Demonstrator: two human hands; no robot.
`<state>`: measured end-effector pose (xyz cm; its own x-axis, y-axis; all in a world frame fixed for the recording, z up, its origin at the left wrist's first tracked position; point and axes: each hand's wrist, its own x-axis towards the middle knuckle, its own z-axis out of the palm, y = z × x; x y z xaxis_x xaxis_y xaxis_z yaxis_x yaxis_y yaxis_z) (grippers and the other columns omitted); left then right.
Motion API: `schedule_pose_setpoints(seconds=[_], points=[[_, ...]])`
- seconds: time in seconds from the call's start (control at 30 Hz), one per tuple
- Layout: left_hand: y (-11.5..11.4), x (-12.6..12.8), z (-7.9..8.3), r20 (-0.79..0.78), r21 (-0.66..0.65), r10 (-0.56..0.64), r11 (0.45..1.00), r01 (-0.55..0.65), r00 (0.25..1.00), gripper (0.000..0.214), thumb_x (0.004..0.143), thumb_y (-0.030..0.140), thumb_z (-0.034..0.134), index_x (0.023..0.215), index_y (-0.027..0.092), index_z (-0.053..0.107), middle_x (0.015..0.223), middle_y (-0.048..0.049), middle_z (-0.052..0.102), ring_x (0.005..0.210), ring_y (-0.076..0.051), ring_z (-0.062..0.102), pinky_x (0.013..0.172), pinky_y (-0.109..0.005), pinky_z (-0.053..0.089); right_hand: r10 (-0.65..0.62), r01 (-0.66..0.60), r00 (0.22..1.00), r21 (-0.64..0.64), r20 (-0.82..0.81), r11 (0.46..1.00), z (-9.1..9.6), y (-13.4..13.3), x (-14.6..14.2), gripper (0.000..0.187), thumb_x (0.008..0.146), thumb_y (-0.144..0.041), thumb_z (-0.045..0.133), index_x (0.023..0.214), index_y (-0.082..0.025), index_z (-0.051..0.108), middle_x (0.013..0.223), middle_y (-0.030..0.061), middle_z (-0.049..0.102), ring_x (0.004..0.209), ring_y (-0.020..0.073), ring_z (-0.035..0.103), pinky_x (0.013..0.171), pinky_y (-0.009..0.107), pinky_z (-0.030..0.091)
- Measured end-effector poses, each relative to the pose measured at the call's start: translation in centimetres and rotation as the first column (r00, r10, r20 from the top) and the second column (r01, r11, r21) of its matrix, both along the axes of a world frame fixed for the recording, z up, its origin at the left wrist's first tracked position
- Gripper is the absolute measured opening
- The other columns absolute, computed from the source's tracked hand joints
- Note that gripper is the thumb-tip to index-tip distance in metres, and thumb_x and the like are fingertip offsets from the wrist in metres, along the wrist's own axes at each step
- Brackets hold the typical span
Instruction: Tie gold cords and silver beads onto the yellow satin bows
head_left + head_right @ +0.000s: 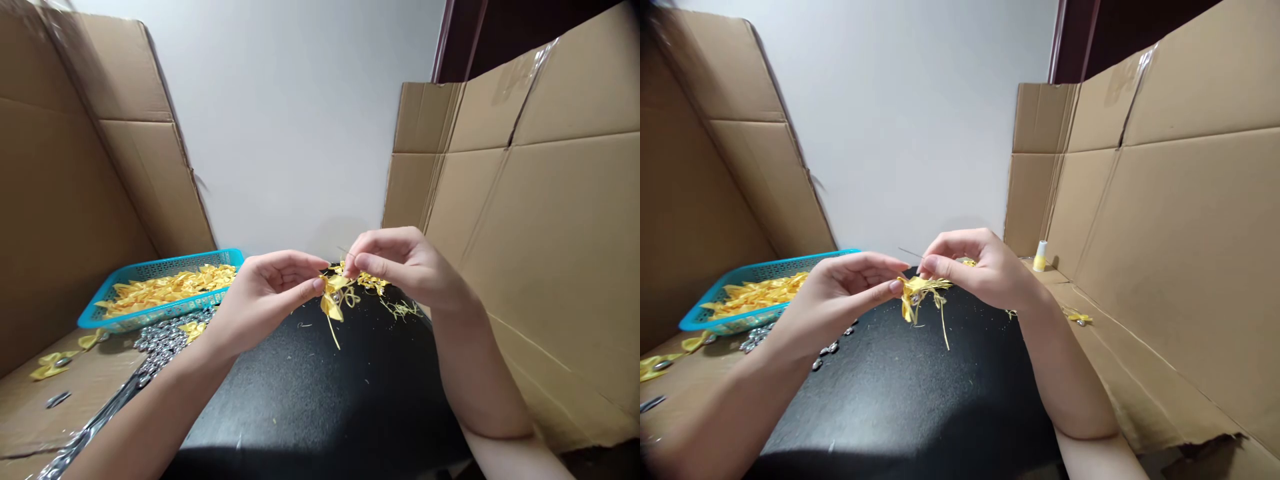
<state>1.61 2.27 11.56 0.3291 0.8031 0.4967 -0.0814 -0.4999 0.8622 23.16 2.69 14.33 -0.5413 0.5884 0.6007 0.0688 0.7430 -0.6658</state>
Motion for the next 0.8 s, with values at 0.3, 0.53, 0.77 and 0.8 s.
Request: schedule_pose_setpoints(seconds=[0.3, 0.53, 0.77, 0.8], points=[[-0.1, 0.0, -0.2, -0.060, 0.058, 0.003, 0.998, 0.001, 0.998, 0.017, 0.080, 0.015, 0.072, 0.096, 0.019, 0.070, 0.074, 0.0015, 0.074, 0.068, -0.007, 0.069, 0.064, -0.010, 0.055, -0.045, 0.010, 0.994, 0.335, 0.095, 0.942, 0.1, -1.7, -0.8, 0.021, 0.088, -0.013, 0.054, 0.068, -0.014, 0.059, 0.079, 0.0034, 0.062, 0.070, 0.0096, 0.056, 0.066, 0.024, 0.044], [-0.3, 0.1, -0.1, -0.092, 0.154, 0.109, 0.984, -0.094, 0.990, 0.012, 0.079, 0.018, 0.072, 0.092, 0.017, 0.070, 0.067, 0.0014, 0.069, 0.061, -0.007, 0.064, 0.057, -0.012, 0.051, -0.079, 0.139, 0.971, 0.266, -0.225, 0.954, -0.3, -1.0, -1.1, 0.012, 0.089, -0.020, 0.061, 0.080, -0.018, 0.069, 0.086, 0.0031, 0.069, 0.082, 0.0132, 0.064, 0.077, 0.028, 0.051], [-0.2, 0.0, -0.4, -0.140, 0.242, 0.120, 0.967, -0.084, 0.983, 0.011, 0.082, 0.014, 0.068, 0.091, 0.019, 0.071, 0.076, 0.0011, 0.071, 0.070, -0.007, 0.066, 0.064, -0.013, 0.054, 0.099, -0.131, 0.914, -0.055, -0.393, 0.990, -0.7, 1.1, -1.1, 0.015, 0.092, -0.028, 0.059, 0.082, -0.021, 0.068, 0.082, 0.0001, 0.072, 0.077, 0.0121, 0.068, 0.076, 0.028, 0.055], [-0.2, 0.0, -0.4, -0.139, 0.250, 0.119, 0.965, -0.081, 0.983, 0.011, 0.082, 0.013, 0.067, 0.091, 0.019, 0.071, 0.076, 0.0013, 0.071, 0.070, -0.007, 0.066, 0.065, -0.013, 0.054, 0.131, -0.171, 0.917, -0.076, -0.376, 0.982, -0.7, 1.0, -1.2, 0.015, 0.093, -0.029, 0.058, 0.083, -0.020, 0.067, 0.084, 0.0004, 0.073, 0.075, 0.0115, 0.067, 0.074, 0.027, 0.055]])
